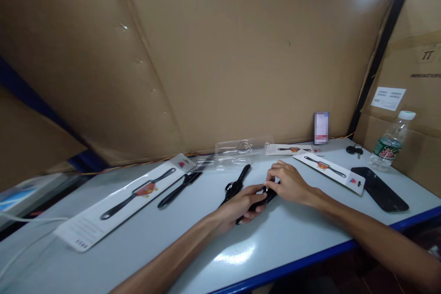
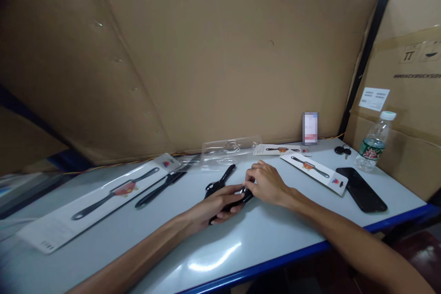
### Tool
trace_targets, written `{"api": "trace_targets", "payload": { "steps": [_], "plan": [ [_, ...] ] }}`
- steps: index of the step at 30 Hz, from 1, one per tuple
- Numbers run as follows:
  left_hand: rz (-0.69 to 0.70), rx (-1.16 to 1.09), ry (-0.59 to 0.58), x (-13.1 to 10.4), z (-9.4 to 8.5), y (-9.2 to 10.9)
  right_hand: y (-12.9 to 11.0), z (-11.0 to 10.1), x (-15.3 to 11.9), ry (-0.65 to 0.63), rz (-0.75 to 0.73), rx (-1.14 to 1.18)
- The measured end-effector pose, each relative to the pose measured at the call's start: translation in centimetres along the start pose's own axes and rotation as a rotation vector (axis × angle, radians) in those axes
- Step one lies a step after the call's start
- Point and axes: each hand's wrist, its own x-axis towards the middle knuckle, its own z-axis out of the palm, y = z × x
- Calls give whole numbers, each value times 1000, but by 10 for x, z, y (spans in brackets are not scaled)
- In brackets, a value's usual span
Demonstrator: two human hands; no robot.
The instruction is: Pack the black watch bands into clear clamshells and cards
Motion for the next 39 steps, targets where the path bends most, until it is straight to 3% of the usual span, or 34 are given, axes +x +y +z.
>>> {"api": "trace_targets", "payload": {
  "steps": [5, 10, 15, 23, 30, 36, 39],
  "plan": [
    [-34, -63, 26, 3, -3, 0, 0, -5, -4, -23, -111, -166],
    [-19, -45, -1, 1, -3, 1, 0, -5, -5, -56, -171, -73],
    [-7, -18, 6, 1, -3, 1, -2, -4, -5, -67, -163, -21],
    [-32, -31, -3, 4, -5, -1, -2, -9, -5, -39, -174, -215],
    [0, 0, -16, 5, -6, -3, -3, -3, -4, -106, -173, -48],
    [-20, -1, -18, 4, -6, -4, -1, -5, -5, -40, -163, -181],
    [-14, 12, -12, 2, -5, -2, 0, -5, -5, -73, -161, -117]
  ]
}}
